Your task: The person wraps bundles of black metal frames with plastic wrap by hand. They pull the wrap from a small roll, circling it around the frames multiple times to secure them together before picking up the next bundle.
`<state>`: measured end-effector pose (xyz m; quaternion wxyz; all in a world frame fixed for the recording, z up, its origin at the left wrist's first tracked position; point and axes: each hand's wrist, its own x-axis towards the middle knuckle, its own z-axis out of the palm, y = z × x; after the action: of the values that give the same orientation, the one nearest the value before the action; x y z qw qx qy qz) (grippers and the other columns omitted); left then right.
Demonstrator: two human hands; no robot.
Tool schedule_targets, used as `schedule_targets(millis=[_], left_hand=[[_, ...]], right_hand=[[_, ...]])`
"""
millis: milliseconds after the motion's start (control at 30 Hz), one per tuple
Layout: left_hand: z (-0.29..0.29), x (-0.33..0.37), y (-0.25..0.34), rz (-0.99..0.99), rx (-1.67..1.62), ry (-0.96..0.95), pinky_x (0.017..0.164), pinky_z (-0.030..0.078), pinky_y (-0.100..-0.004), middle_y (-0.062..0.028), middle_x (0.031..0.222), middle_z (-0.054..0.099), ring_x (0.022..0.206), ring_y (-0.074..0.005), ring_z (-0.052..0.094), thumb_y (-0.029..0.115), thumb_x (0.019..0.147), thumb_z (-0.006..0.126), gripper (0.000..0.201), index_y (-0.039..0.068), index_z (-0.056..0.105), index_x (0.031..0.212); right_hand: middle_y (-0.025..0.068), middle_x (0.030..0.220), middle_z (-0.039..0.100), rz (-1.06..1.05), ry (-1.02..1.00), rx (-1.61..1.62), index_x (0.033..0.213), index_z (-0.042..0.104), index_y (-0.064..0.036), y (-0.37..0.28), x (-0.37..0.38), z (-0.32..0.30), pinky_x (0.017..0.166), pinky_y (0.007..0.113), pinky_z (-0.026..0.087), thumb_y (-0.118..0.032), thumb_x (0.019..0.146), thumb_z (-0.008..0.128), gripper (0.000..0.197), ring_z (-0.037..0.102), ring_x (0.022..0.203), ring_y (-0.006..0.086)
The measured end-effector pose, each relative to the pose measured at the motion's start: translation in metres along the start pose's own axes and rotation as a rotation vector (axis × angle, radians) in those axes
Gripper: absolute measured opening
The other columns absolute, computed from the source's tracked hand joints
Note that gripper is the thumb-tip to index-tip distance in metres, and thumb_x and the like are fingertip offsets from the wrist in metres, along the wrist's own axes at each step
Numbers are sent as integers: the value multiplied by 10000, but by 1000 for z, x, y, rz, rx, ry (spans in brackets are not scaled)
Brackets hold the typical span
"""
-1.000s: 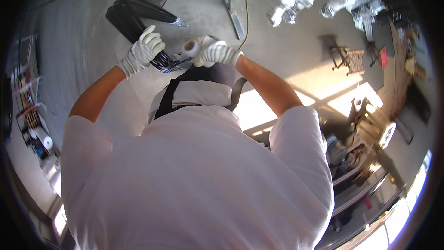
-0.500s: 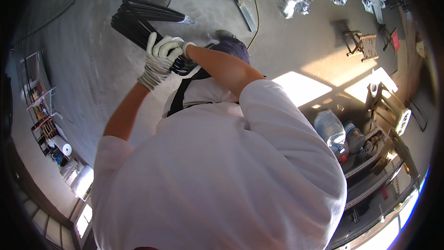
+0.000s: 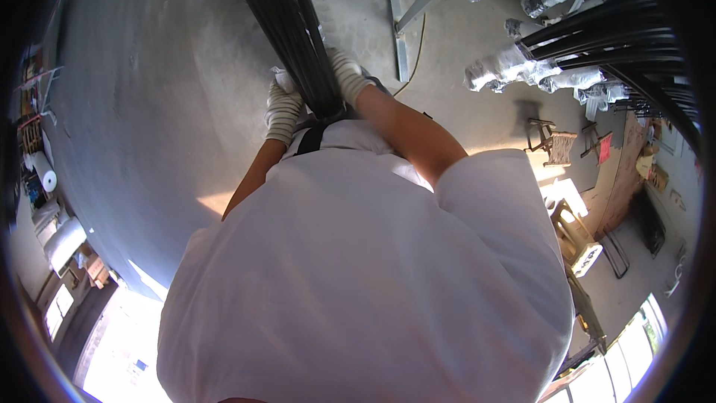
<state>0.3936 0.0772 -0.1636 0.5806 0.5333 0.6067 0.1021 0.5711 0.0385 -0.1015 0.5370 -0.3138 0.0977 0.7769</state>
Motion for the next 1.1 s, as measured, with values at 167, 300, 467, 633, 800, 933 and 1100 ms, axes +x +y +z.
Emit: schedule_targets(millis=[167, 300, 467, 633, 800, 933, 1100], left_hand=[[19, -42, 63, -45, 328, 117, 855, 424, -376, -196, 1068, 562, 1010, -338, 537, 372, 634, 665, 667, 35, 417, 1153], [2, -42, 49, -83, 270, 140, 863, 424, -382, -210, 1080, 551, 1033, -342, 520, 406, 598, 680, 736, 41, 407, 1175], [2, -95, 116, -193, 168, 19, 814, 443, -340, -138, 986, 586, 911, -283, 564, 399, 666, 641, 582, 52, 440, 1088], [-27, -140, 113, -227, -550, 26, 654, 485, -323, -69, 837, 578, 721, -184, 576, 220, 679, 696, 419, 67, 476, 1001], [-15, -197, 167, -1, -476, -154, 711, 480, -310, -96, 905, 584, 804, -205, 585, 155, 675, 687, 464, 28, 474, 1068], [14, -148, 188, -160, 258, -269, 792, 462, -335, -138, 1004, 560, 901, -231, 567, 282, 649, 703, 638, 18, 425, 1159], [33, -123, 198, -219, 248, -363, 724, 494, -357, -115, 1026, 570, 918, -238, 573, 343, 636, 721, 651, 40, 461, 1150]], right_hand=[[167, 886, 599, -99, -41, -191, 1032, 527, 27, -40, -65, 62, 750, 358, 494, -286, 772, 603, 414, 581, 866, 251], [223, 914, 569, -23, -256, 6, 1059, 501, 44, -55, -45, 113, 825, 431, 470, -348, 694, 647, 555, 574, 887, 328], [172, 840, 542, 19, -558, -4, 1128, 427, 68, -68, -1, 95, 663, 351, 439, -408, 640, 656, 719, 520, 695, 236], [62, 808, 471, 51, -610, -4, 1177, 370, 43, -72, 1, 85, 597, 260, 365, -404, 647, 650, 747, 410, 651, 129], [51, 793, 480, 41, -569, -74, 1127, 406, 35, -64, 3, 81, 593, 242, 373, -393, 650, 649, 685, 419, 637, 122], [122, 827, 559, -26, -415, -212, 1075, 465, 35, -53, -10, 97, 690, 335, 462, -332, 707, 627, 544, 549, 713, 209], [115, 1002, 558, 60, 46, -1, 1086, 505, -22, -48, -93, 80, 807, 353, 468, -339, 799, 583, 434, 556, 900, 231]])
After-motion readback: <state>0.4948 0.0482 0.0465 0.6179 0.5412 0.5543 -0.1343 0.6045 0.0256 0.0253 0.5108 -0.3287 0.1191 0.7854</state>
